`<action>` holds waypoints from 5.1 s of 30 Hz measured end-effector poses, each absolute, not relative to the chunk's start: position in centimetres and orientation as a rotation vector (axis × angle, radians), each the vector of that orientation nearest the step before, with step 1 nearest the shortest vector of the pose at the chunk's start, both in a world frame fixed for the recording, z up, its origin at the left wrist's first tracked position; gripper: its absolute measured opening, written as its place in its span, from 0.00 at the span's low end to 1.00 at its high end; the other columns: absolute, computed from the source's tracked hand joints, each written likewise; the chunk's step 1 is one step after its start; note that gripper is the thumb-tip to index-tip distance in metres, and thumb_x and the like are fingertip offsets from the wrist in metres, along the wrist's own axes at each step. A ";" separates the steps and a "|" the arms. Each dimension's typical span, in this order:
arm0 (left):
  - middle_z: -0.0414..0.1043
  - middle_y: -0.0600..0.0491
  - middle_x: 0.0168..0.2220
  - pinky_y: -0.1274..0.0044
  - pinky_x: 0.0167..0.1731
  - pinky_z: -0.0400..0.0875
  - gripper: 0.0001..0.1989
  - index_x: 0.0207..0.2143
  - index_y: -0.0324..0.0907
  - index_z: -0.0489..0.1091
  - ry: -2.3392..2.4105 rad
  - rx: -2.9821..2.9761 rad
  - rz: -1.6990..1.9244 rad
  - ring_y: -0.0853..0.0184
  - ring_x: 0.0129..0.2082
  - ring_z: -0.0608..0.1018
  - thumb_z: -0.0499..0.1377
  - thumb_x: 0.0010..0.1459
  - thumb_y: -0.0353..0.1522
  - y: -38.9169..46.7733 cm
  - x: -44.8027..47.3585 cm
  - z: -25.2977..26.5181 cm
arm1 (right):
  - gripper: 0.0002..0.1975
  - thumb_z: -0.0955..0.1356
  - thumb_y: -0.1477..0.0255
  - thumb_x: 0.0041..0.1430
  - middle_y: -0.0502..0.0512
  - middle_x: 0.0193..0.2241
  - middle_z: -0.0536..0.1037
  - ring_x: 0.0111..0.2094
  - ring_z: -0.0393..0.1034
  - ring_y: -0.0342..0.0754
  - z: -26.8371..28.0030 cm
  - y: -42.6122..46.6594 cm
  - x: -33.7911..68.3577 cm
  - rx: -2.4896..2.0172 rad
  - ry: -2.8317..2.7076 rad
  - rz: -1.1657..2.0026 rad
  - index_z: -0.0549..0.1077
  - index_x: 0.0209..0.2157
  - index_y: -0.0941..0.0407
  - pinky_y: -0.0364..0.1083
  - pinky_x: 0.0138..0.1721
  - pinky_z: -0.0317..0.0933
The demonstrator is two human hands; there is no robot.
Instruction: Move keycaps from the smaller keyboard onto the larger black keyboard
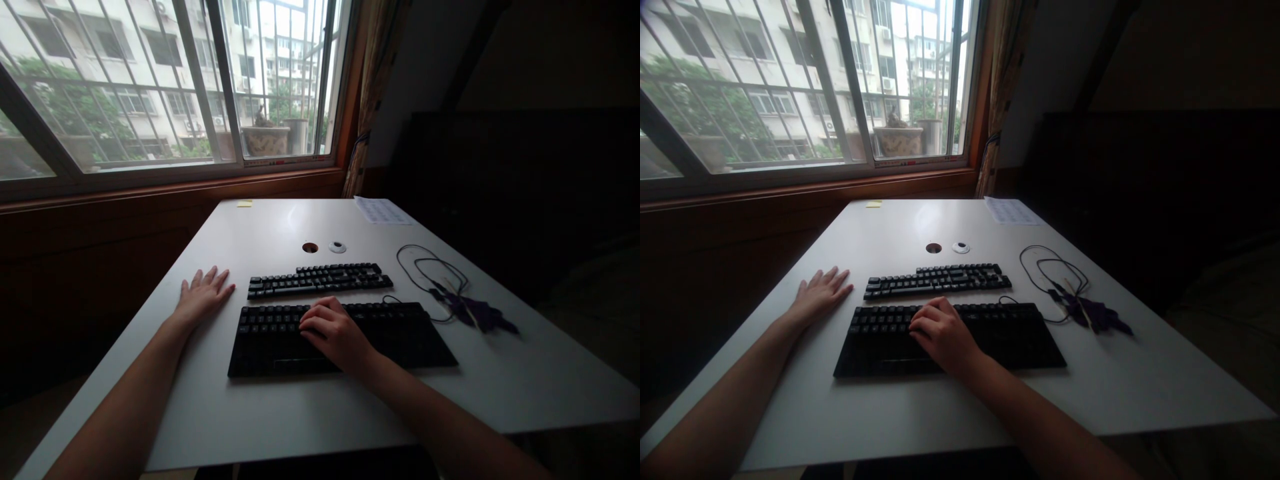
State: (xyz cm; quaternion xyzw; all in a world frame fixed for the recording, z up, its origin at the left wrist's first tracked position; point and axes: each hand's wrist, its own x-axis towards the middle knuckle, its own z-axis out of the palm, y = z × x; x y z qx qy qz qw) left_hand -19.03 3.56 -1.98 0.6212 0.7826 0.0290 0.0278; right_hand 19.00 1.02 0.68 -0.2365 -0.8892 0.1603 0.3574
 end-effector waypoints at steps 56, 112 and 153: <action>0.41 0.49 0.77 0.42 0.66 0.45 0.37 0.74 0.54 0.50 2.429 1.897 0.060 0.41 0.74 0.46 0.38 0.68 0.56 3.3 -18.9 -1.6 | 0.12 0.70 0.68 0.67 0.57 0.35 0.80 0.42 0.69 0.55 1.1 0.2 19.7 -0.683 -2.527 0.124 0.80 0.50 0.53 0.57 0.49 0.65; 0.43 0.50 0.76 0.42 0.65 0.47 0.37 0.73 0.54 0.52 2.448 1.923 0.062 0.42 0.74 0.48 0.38 0.68 0.56 3.5 -19.9 -2.6 | 0.09 0.65 0.72 0.71 0.53 0.32 0.77 0.36 0.66 0.50 0.5 -0.3 19.2 -0.620 -2.554 -0.073 0.78 0.44 0.55 0.51 0.42 0.54; 0.61 0.46 0.69 0.55 0.65 0.54 0.31 0.67 0.52 0.64 2.580 1.966 0.237 0.50 0.69 0.60 0.44 0.68 0.50 4.5 -20.2 -3.5 | 0.05 0.68 0.72 0.69 0.52 0.32 0.76 0.37 0.65 0.50 0.4 -0.2 19.1 -0.672 -2.534 -0.035 0.78 0.42 0.53 0.51 0.41 0.54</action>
